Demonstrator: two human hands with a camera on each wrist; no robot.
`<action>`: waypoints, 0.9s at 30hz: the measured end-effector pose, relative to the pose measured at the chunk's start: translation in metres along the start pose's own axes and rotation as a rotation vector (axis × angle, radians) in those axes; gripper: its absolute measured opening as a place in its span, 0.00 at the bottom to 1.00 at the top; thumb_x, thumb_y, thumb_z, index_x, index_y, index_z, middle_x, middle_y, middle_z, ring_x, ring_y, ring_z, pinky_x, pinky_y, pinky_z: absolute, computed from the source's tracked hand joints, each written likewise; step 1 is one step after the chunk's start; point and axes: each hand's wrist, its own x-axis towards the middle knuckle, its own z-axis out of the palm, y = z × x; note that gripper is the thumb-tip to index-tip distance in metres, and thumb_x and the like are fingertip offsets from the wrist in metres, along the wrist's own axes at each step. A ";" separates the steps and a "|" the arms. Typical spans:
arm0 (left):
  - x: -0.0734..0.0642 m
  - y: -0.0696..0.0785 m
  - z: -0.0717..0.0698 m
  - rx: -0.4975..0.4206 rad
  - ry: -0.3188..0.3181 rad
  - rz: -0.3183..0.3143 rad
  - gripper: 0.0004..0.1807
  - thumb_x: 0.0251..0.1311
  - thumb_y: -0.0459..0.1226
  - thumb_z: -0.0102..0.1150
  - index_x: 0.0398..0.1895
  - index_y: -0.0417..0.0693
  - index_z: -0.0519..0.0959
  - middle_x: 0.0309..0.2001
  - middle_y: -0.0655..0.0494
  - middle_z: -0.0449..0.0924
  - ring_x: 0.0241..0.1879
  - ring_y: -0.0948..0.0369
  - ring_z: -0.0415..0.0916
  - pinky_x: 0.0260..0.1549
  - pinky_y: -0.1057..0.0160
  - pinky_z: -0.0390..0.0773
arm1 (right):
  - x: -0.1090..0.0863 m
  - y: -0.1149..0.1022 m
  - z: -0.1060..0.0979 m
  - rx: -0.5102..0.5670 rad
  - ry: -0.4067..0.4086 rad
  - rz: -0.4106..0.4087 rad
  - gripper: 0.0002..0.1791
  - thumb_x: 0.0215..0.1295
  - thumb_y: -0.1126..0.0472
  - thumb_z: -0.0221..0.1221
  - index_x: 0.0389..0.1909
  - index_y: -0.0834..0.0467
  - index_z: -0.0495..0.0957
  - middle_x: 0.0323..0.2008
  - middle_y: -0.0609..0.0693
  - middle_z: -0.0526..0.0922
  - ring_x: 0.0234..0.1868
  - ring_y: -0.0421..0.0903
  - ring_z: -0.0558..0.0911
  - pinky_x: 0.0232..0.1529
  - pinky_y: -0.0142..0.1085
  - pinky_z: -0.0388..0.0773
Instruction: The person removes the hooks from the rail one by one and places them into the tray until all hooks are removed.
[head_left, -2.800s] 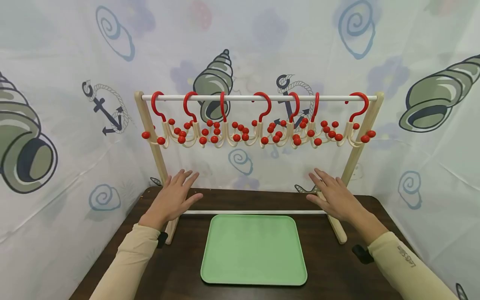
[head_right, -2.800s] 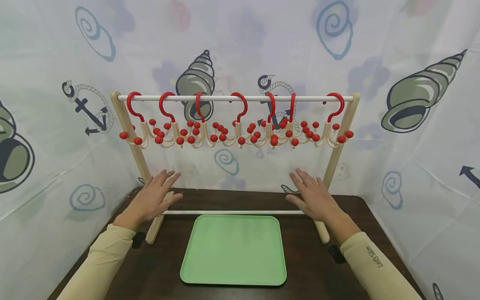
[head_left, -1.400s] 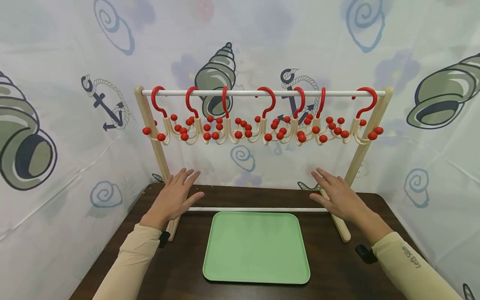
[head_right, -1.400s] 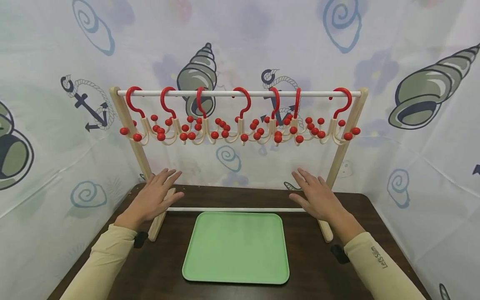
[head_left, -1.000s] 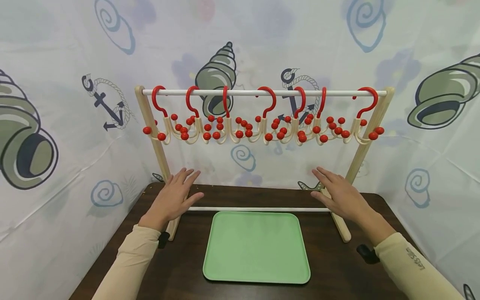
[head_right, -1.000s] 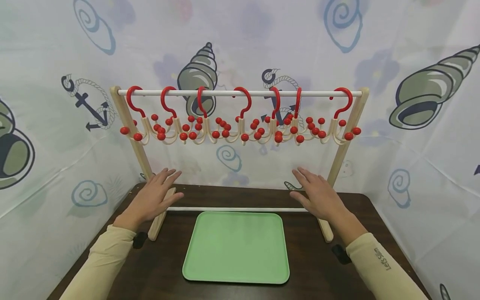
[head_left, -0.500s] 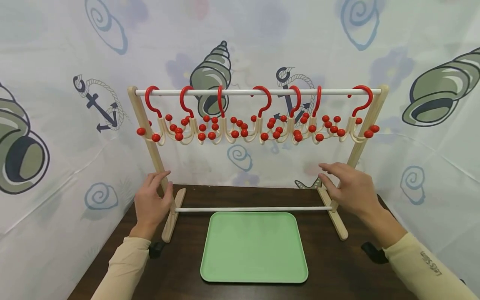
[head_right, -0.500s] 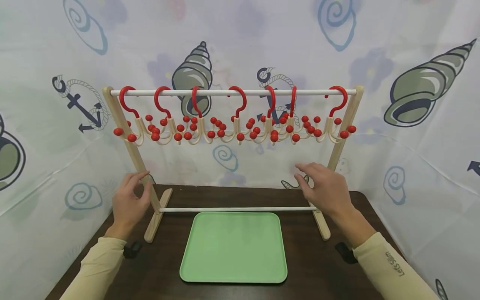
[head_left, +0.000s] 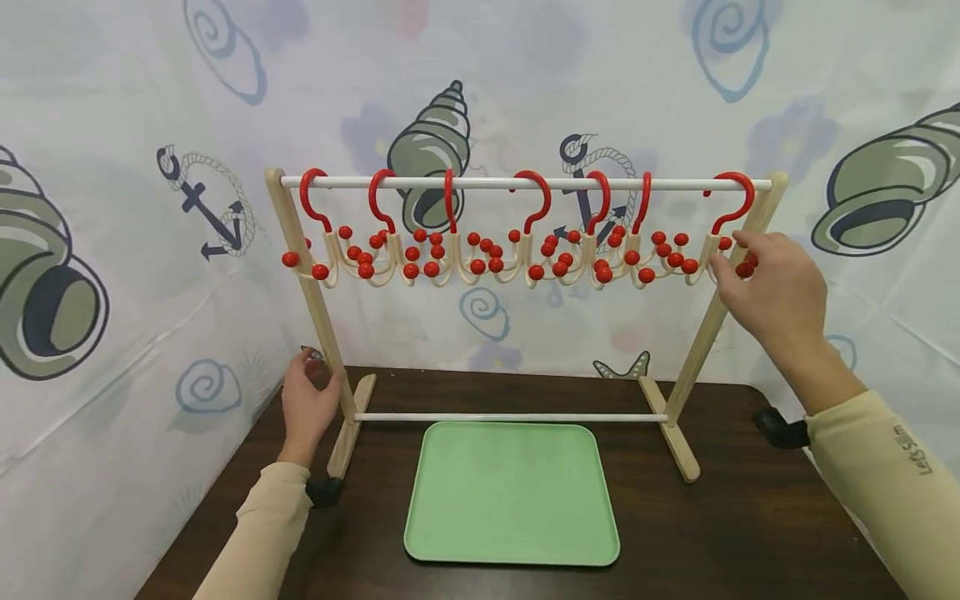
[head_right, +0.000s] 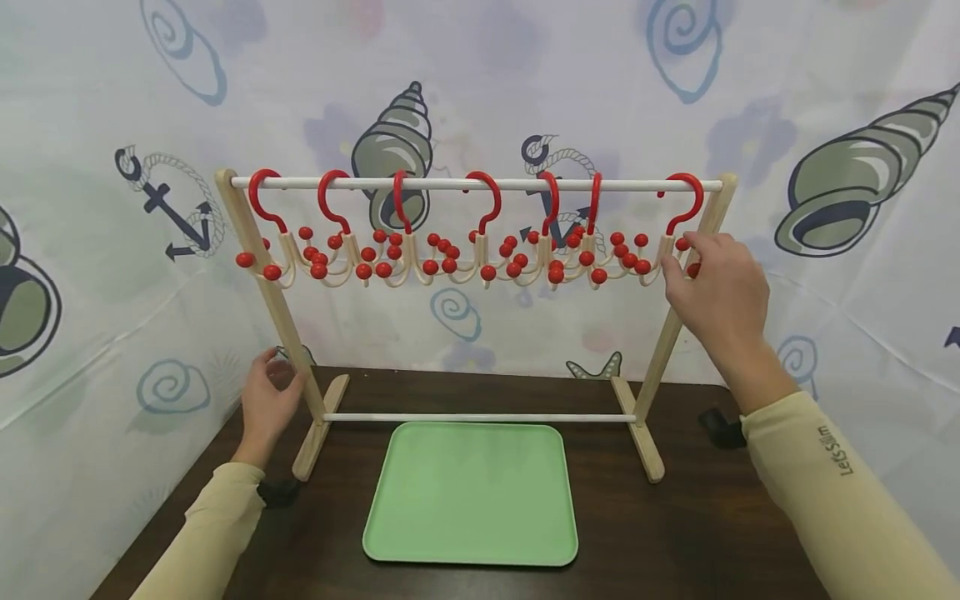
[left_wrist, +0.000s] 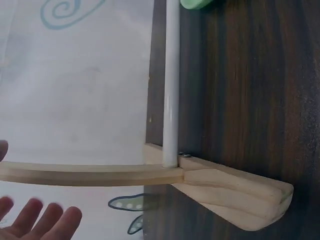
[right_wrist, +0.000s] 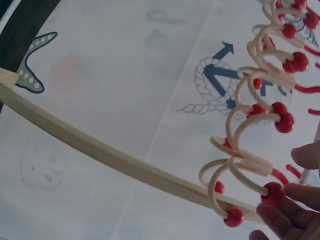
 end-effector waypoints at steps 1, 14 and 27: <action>0.000 -0.001 0.002 -0.005 -0.030 -0.026 0.32 0.60 0.34 0.62 0.67 0.36 0.65 0.55 0.35 0.73 0.54 0.40 0.72 0.52 0.42 0.68 | 0.004 0.001 0.001 0.003 -0.041 0.042 0.27 0.66 0.52 0.58 0.59 0.66 0.76 0.39 0.68 0.80 0.37 0.62 0.76 0.31 0.53 0.71; 0.001 -0.013 0.023 0.031 0.001 -0.052 0.19 0.62 0.35 0.62 0.54 0.35 0.76 0.46 0.35 0.80 0.46 0.41 0.79 0.46 0.43 0.73 | 0.028 0.002 0.019 0.049 -0.280 0.270 0.29 0.68 0.49 0.51 0.58 0.69 0.75 0.49 0.70 0.80 0.47 0.66 0.75 0.36 0.55 0.74; -0.004 -0.026 0.040 0.026 0.269 0.059 0.10 0.58 0.34 0.65 0.41 0.38 0.81 0.33 0.42 0.83 0.32 0.46 0.80 0.37 0.44 0.72 | 0.034 0.003 0.018 0.013 -0.267 0.296 0.28 0.68 0.49 0.52 0.57 0.68 0.76 0.48 0.69 0.81 0.46 0.66 0.77 0.35 0.52 0.73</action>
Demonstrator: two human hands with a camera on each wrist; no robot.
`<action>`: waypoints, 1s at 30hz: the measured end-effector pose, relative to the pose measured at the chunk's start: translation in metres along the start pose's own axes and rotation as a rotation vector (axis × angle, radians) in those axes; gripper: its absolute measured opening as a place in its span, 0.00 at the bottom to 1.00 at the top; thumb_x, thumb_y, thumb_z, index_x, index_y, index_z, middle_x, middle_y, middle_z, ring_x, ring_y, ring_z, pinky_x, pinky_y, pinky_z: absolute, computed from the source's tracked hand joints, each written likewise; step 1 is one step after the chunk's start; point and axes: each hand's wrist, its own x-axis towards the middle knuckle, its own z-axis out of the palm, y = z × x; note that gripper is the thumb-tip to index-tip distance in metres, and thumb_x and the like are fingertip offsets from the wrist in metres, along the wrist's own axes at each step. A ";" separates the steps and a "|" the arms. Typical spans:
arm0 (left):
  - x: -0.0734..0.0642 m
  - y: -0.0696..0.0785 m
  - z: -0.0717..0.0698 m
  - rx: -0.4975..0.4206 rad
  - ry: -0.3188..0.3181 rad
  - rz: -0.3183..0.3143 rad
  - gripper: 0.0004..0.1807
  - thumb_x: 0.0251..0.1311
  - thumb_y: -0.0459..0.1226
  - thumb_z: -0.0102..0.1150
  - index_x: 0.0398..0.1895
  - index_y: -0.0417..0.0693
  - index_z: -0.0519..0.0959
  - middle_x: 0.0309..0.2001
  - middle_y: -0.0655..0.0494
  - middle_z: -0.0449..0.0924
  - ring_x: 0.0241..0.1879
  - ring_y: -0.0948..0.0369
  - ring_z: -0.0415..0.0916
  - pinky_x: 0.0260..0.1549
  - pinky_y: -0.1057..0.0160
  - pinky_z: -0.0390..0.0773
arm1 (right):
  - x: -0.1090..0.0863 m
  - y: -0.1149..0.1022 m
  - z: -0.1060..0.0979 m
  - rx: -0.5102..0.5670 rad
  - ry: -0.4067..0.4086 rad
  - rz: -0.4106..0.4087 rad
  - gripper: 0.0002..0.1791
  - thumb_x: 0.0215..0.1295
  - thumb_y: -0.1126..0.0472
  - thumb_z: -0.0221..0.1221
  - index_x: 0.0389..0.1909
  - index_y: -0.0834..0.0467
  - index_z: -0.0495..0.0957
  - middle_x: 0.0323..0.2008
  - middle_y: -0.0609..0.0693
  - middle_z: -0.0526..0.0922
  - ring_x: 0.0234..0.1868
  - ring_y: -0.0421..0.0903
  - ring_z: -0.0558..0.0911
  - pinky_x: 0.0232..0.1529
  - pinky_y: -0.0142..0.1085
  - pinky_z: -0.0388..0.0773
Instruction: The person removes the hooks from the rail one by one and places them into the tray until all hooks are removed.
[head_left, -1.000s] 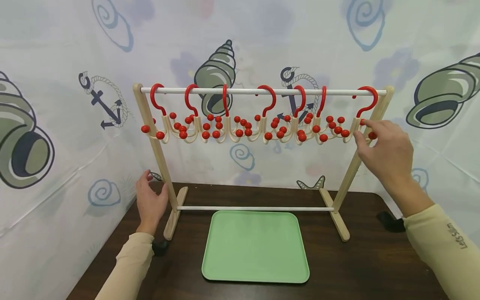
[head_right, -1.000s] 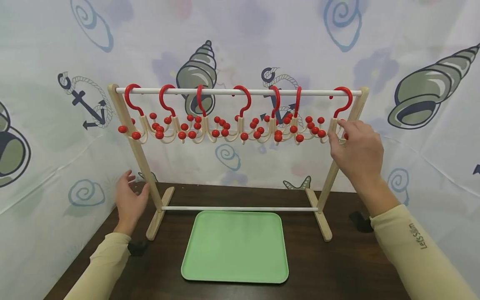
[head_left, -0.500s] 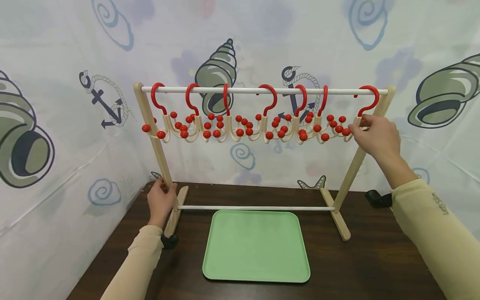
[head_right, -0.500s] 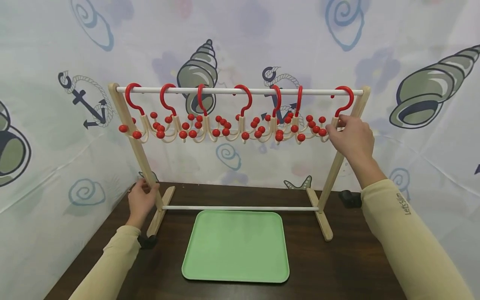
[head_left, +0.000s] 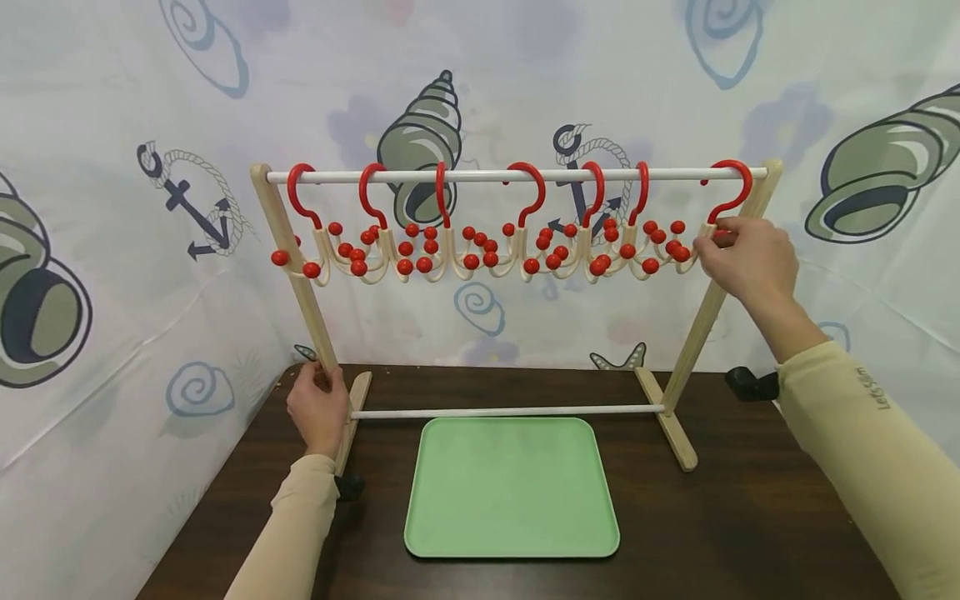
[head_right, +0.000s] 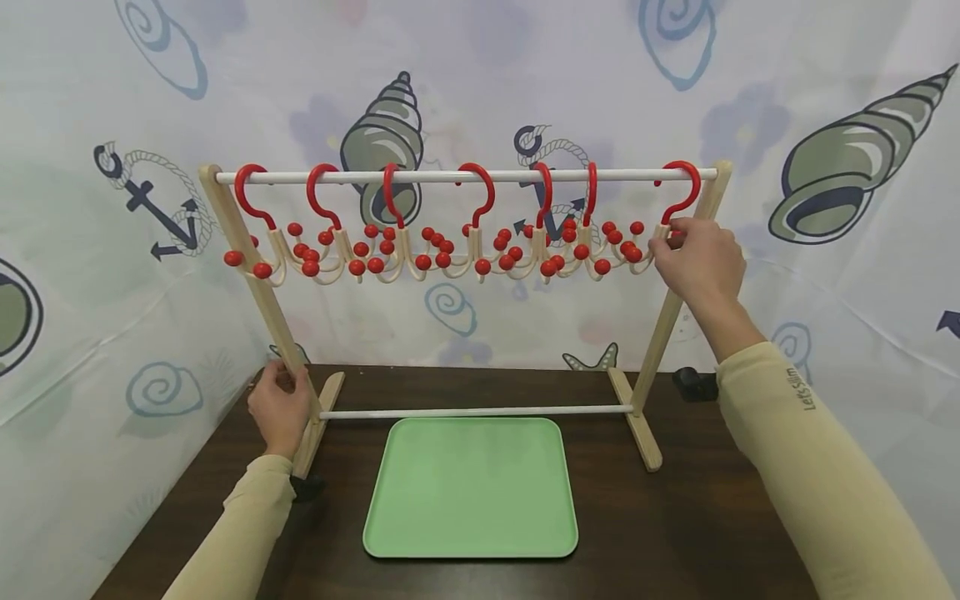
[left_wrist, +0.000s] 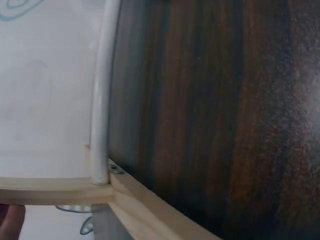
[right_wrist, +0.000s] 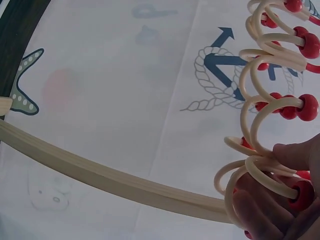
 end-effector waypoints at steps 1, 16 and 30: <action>-0.001 -0.001 0.000 0.002 0.012 0.012 0.10 0.58 0.34 0.65 0.40 0.38 0.81 0.32 0.41 0.83 0.32 0.45 0.80 0.37 0.43 0.72 | 0.000 0.000 -0.001 0.005 0.006 0.002 0.28 0.68 0.49 0.52 0.57 0.68 0.76 0.47 0.69 0.81 0.46 0.65 0.77 0.35 0.52 0.73; -0.002 0.000 0.002 0.035 0.037 0.057 0.06 0.55 0.31 0.66 0.33 0.36 0.80 0.27 0.41 0.81 0.28 0.44 0.78 0.34 0.41 0.71 | -0.005 -0.013 -0.029 0.107 0.108 -0.011 0.31 0.66 0.46 0.55 0.59 0.66 0.76 0.48 0.67 0.82 0.50 0.63 0.79 0.29 0.36 0.67; 0.001 -0.008 0.007 0.030 0.061 0.073 0.07 0.57 0.34 0.65 0.34 0.38 0.80 0.26 0.43 0.81 0.26 0.45 0.77 0.32 0.42 0.72 | -0.072 -0.002 -0.023 0.203 0.166 0.041 0.30 0.63 0.44 0.61 0.58 0.62 0.79 0.46 0.63 0.84 0.26 0.18 0.71 0.25 0.18 0.65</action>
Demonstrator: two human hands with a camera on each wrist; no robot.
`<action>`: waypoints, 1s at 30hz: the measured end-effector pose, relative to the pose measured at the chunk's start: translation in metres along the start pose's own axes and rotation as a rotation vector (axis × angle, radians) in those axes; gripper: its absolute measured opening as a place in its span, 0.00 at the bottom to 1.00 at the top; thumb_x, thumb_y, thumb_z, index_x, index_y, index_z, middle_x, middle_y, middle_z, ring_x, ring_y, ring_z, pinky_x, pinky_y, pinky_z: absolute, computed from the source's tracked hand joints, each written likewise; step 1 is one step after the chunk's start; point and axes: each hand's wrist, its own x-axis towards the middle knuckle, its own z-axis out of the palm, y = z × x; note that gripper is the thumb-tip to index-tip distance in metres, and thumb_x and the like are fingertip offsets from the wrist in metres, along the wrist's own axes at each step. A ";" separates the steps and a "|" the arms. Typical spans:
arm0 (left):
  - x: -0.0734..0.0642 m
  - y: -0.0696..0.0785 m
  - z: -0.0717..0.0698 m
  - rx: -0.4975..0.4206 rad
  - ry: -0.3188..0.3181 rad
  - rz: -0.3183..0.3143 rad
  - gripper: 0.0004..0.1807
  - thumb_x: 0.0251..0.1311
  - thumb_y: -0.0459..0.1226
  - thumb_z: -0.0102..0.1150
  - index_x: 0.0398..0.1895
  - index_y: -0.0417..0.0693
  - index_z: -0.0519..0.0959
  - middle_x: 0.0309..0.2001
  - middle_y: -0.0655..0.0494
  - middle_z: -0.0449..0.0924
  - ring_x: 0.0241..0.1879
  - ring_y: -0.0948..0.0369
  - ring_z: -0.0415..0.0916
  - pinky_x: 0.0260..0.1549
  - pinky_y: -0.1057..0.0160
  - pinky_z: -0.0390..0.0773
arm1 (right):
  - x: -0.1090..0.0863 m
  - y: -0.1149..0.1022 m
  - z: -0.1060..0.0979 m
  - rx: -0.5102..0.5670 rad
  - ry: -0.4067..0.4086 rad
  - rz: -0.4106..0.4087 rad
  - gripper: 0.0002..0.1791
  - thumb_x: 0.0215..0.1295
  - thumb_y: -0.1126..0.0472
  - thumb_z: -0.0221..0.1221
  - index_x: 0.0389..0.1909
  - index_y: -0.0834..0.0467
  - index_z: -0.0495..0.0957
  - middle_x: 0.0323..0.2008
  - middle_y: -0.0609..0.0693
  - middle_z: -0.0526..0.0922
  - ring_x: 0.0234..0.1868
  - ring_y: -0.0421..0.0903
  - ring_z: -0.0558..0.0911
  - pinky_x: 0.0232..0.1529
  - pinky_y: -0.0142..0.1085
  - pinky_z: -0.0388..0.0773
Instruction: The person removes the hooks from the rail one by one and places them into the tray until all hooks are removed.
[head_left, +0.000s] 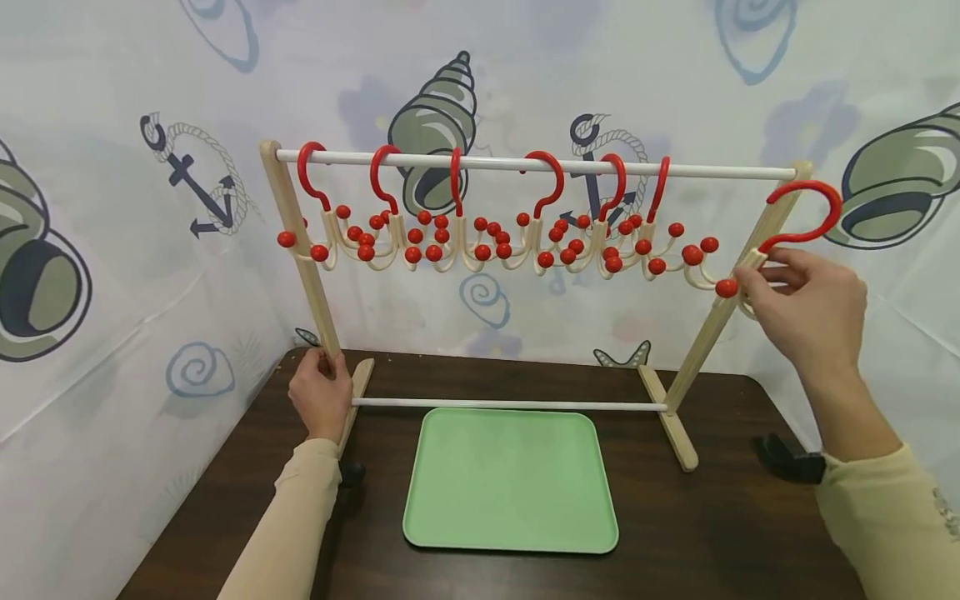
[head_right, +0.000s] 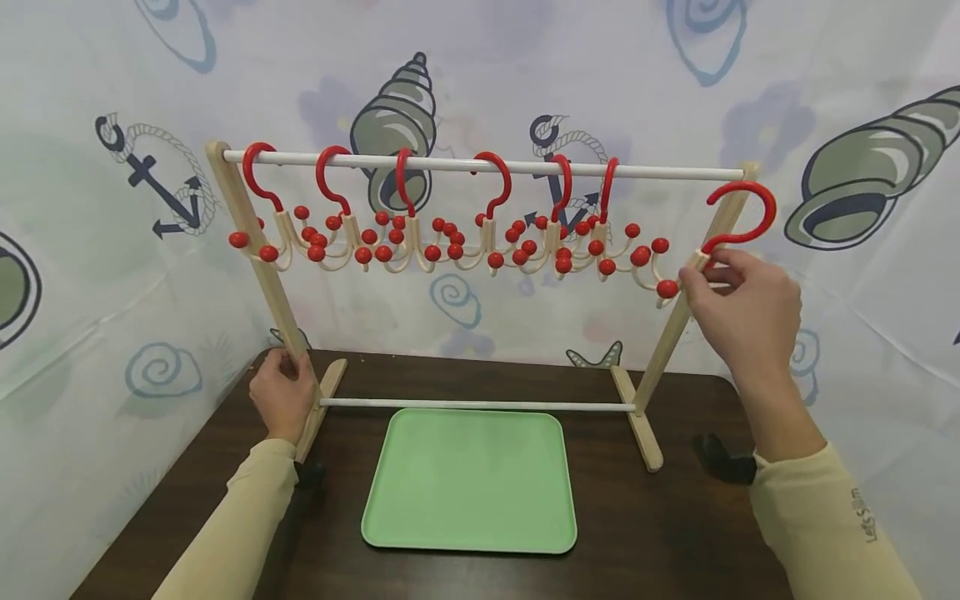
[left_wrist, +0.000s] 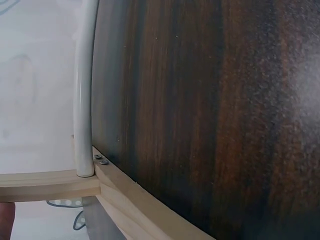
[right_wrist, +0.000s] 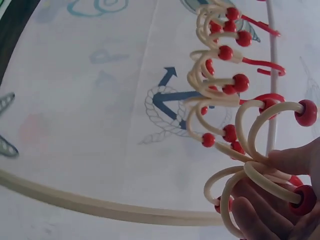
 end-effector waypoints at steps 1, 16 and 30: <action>0.000 0.000 0.000 0.002 -0.001 0.003 0.07 0.57 0.34 0.65 0.34 0.38 0.80 0.26 0.42 0.81 0.26 0.45 0.77 0.32 0.42 0.72 | -0.010 0.004 0.002 0.018 0.015 0.011 0.29 0.62 0.45 0.62 0.57 0.61 0.80 0.46 0.62 0.85 0.25 0.15 0.69 0.25 0.18 0.65; -0.002 0.006 0.001 0.009 0.015 0.015 0.06 0.57 0.32 0.64 0.32 0.37 0.79 0.25 0.42 0.79 0.26 0.44 0.75 0.32 0.42 0.71 | -0.190 0.077 0.143 0.109 -0.154 0.197 0.12 0.57 0.57 0.69 0.40 0.59 0.86 0.31 0.51 0.87 0.30 0.42 0.84 0.31 0.36 0.75; -0.002 0.004 -0.001 0.002 0.021 0.018 0.07 0.56 0.34 0.66 0.32 0.37 0.80 0.26 0.42 0.80 0.25 0.45 0.76 0.31 0.42 0.71 | -0.194 0.059 0.210 0.085 -0.259 0.206 0.12 0.54 0.55 0.71 0.38 0.55 0.88 0.33 0.51 0.88 0.32 0.50 0.86 0.30 0.48 0.75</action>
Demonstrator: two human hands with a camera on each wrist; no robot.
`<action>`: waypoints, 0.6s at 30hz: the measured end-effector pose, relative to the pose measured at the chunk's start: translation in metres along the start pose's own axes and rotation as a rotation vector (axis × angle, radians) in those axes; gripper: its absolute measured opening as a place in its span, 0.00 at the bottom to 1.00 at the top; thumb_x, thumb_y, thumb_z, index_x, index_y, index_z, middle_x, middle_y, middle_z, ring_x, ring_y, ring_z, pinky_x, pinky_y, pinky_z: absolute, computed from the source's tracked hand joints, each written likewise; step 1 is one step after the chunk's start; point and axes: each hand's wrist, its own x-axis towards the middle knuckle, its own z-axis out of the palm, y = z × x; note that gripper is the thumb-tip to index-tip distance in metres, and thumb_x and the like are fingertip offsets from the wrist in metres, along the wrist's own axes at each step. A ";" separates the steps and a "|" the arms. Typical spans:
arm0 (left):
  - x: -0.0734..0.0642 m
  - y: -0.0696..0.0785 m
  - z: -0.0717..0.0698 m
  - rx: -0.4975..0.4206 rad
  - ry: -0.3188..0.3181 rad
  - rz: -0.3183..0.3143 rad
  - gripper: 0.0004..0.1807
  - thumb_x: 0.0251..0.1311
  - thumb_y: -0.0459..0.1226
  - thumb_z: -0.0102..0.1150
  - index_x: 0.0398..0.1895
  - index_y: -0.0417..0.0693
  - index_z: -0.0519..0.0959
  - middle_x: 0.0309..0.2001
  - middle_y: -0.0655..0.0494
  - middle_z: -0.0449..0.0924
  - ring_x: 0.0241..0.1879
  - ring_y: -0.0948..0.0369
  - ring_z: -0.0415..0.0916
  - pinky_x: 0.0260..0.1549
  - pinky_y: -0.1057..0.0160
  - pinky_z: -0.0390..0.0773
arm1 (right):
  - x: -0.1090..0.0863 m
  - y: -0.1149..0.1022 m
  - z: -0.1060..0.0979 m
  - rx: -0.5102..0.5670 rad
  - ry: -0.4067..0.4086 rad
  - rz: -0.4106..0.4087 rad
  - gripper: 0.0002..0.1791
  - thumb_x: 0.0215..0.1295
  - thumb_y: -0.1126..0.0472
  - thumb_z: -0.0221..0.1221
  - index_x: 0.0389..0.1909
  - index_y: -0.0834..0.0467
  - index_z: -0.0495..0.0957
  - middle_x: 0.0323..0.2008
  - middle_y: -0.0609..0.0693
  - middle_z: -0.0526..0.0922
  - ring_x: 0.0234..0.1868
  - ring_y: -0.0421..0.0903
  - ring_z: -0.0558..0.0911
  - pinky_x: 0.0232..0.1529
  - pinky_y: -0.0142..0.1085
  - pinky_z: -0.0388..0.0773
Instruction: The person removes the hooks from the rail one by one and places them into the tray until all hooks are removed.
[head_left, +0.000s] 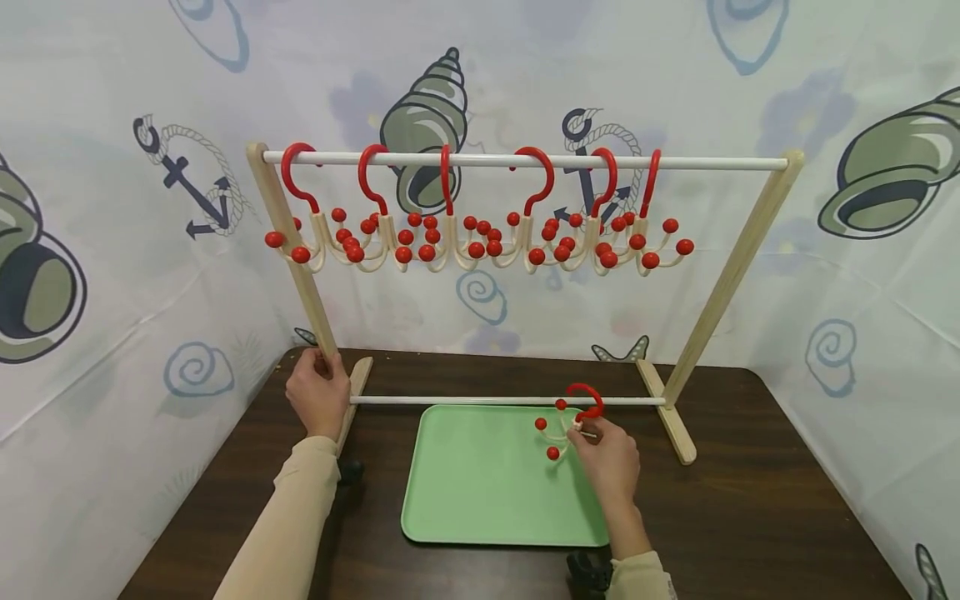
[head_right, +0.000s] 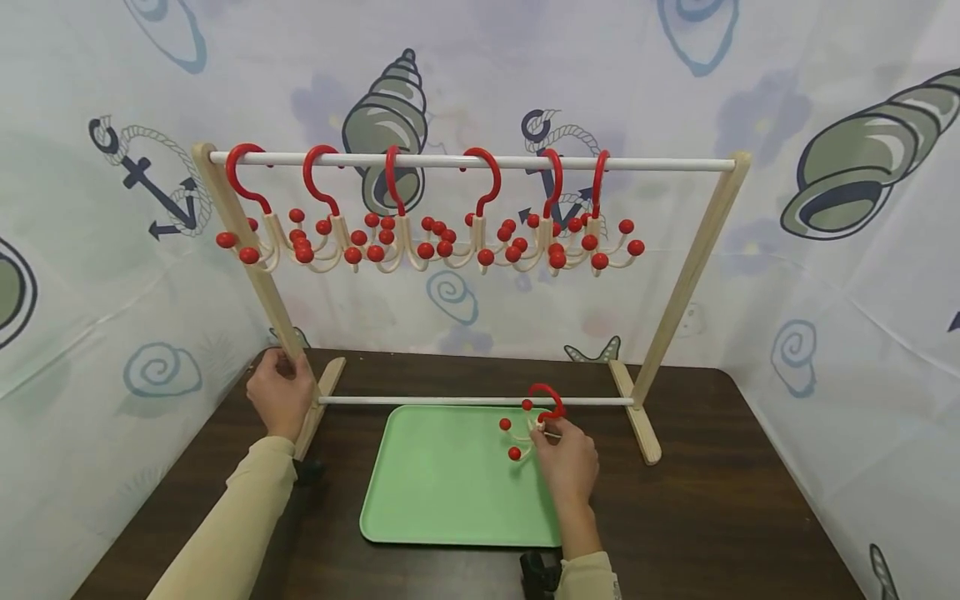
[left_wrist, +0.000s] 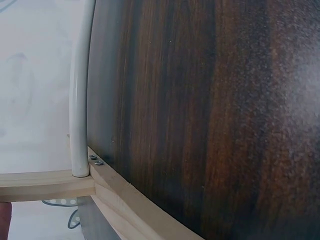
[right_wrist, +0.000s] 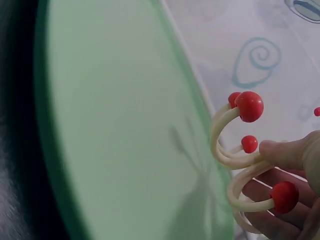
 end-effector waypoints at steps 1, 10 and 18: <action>0.000 -0.001 0.000 0.000 -0.001 -0.003 0.07 0.56 0.34 0.66 0.32 0.37 0.80 0.26 0.42 0.80 0.25 0.45 0.76 0.32 0.42 0.72 | 0.000 0.000 0.002 -0.004 -0.007 0.001 0.12 0.54 0.55 0.72 0.39 0.54 0.88 0.33 0.51 0.88 0.33 0.50 0.86 0.30 0.48 0.75; -0.003 -0.004 0.000 0.003 -0.006 -0.005 0.07 0.57 0.34 0.65 0.33 0.37 0.80 0.27 0.41 0.80 0.26 0.44 0.77 0.31 0.42 0.72 | -0.001 0.005 0.017 -0.001 -0.005 0.056 0.13 0.55 0.53 0.71 0.39 0.55 0.88 0.33 0.51 0.88 0.36 0.53 0.85 0.33 0.51 0.75; 0.000 -0.005 -0.001 0.001 -0.014 0.015 0.08 0.55 0.34 0.66 0.32 0.37 0.80 0.26 0.42 0.80 0.25 0.45 0.76 0.32 0.42 0.71 | 0.000 0.008 0.024 -0.036 0.002 0.049 0.12 0.56 0.51 0.70 0.39 0.51 0.88 0.33 0.47 0.88 0.35 0.51 0.85 0.31 0.50 0.75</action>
